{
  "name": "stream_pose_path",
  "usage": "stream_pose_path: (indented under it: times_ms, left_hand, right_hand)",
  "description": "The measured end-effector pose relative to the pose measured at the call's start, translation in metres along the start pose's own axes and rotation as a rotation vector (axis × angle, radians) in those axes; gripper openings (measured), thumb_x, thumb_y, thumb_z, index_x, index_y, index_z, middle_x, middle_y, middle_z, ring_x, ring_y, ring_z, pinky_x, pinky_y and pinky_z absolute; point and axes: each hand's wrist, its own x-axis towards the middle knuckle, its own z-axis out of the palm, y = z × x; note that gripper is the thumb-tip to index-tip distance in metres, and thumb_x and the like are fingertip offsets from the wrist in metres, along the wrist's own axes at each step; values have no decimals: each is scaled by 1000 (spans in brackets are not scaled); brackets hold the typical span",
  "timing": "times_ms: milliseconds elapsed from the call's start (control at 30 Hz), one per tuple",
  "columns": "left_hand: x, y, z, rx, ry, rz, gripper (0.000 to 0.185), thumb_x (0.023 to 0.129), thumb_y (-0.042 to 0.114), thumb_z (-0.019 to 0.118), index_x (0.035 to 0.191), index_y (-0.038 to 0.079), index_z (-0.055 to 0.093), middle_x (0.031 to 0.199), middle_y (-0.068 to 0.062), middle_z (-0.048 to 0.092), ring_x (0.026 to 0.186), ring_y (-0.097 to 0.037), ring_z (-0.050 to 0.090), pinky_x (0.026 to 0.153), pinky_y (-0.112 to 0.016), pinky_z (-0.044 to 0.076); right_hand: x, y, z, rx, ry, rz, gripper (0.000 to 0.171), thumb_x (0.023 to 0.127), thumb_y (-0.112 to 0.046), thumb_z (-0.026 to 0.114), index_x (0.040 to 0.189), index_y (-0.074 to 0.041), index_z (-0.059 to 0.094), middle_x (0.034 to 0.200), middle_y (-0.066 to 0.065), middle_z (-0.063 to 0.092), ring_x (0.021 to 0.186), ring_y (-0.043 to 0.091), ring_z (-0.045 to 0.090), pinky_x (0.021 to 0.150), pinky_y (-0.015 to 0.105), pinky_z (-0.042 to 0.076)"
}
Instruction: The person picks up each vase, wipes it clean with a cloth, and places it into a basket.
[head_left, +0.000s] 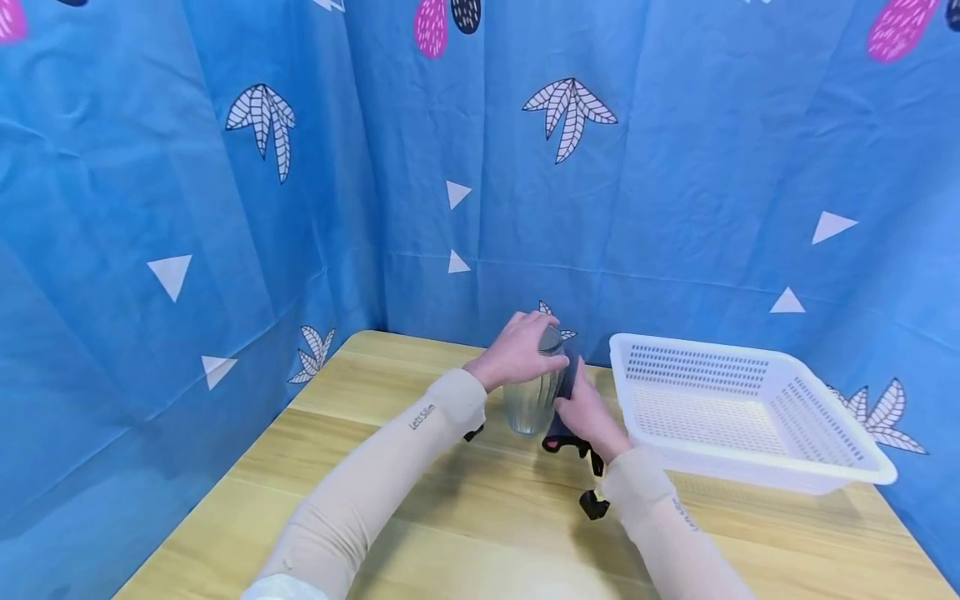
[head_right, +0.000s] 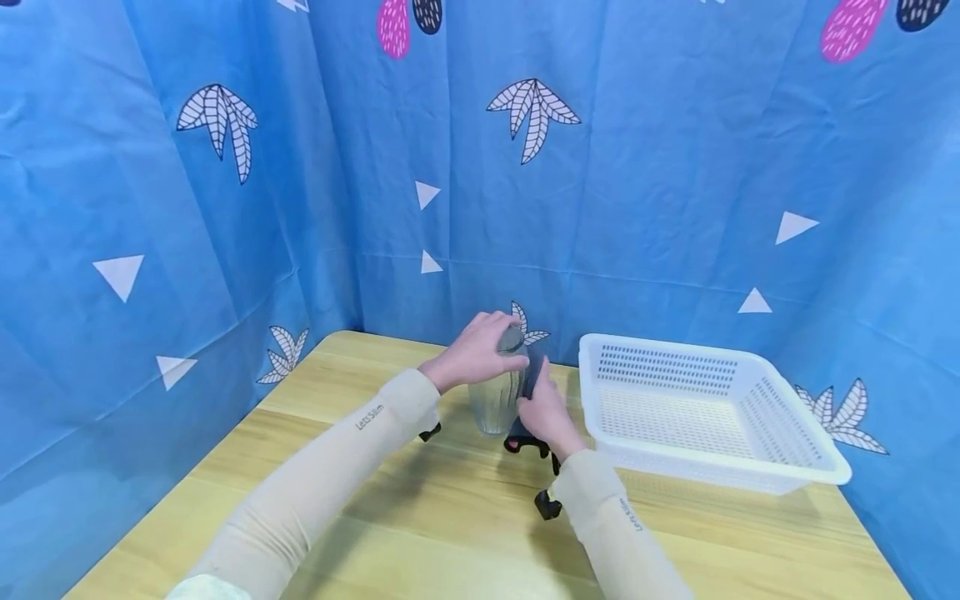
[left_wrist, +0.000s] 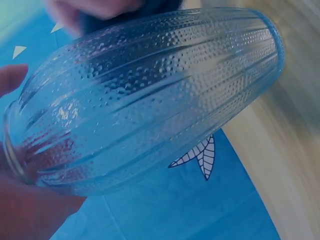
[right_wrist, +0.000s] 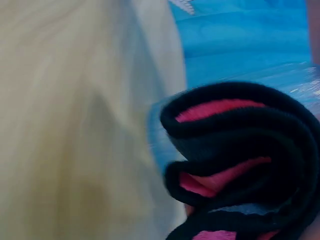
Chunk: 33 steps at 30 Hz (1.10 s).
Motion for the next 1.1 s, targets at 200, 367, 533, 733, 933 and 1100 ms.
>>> stream_pose_path:
  times_ms: [200, 367, 533, 733, 933, 1100]
  left_hand:
    - [-3, 2, 5, 18, 18, -16, 66, 94, 54, 63, 146, 14, 49, 147, -3, 50, 134, -24, 45, 112, -41, 39]
    - [-2, 1, 7, 13, 32, -90, 82, 89, 57, 67, 149, 6, 45, 144, -9, 40, 119, -21, 53, 103, -37, 48]
    - [1, 5, 2, 149, 44, -99, 84, 86, 63, 69, 145, 7, 51, 139, -8, 50, 119, -24, 50, 104, -42, 43]
    - [2, 12, -5, 162, -3, -101, 77, 89, 53, 70, 149, 12, 48, 147, -7, 52, 132, -27, 49, 109, -49, 40]
    - [3, 13, -7, 20, -49, -74, 74, 91, 36, 71, 153, 10, 41, 152, -8, 45, 141, -29, 42, 115, -47, 37]
    - [2, 7, -3, -6, -35, -52, 69, 89, 35, 72, 149, 14, 45, 148, -4, 48, 135, -26, 44, 111, -41, 39]
  right_hand:
    - [-8, 22, 17, 6, -98, 101, 86, 90, -6, 56, 160, 2, 8, 155, 30, 37, 140, 42, 41, 114, 55, 33]
    - [-11, 17, 7, 59, -94, 140, 76, 89, -11, 57, 158, 0, 26, 148, 25, 49, 120, 31, 53, 104, 47, 41]
    - [-12, -11, -15, 1, 31, 87, 83, 87, -11, 57, 161, -3, 18, 150, 31, 44, 118, 35, 54, 97, 45, 44]
    - [-15, -44, -36, -1, 168, -42, 88, 92, -9, 53, 163, -31, 6, 161, 24, 29, 109, 39, 55, 79, 41, 44]
    - [-15, -50, -33, -61, 230, -168, 85, 95, -3, 52, 162, -34, 11, 157, 27, 34, 133, 44, 47, 89, 50, 45]
    - [-7, -36, -24, -168, 205, -94, 83, 96, -4, 51, 164, -21, 5, 149, 34, 41, 128, 49, 51, 90, 53, 46]
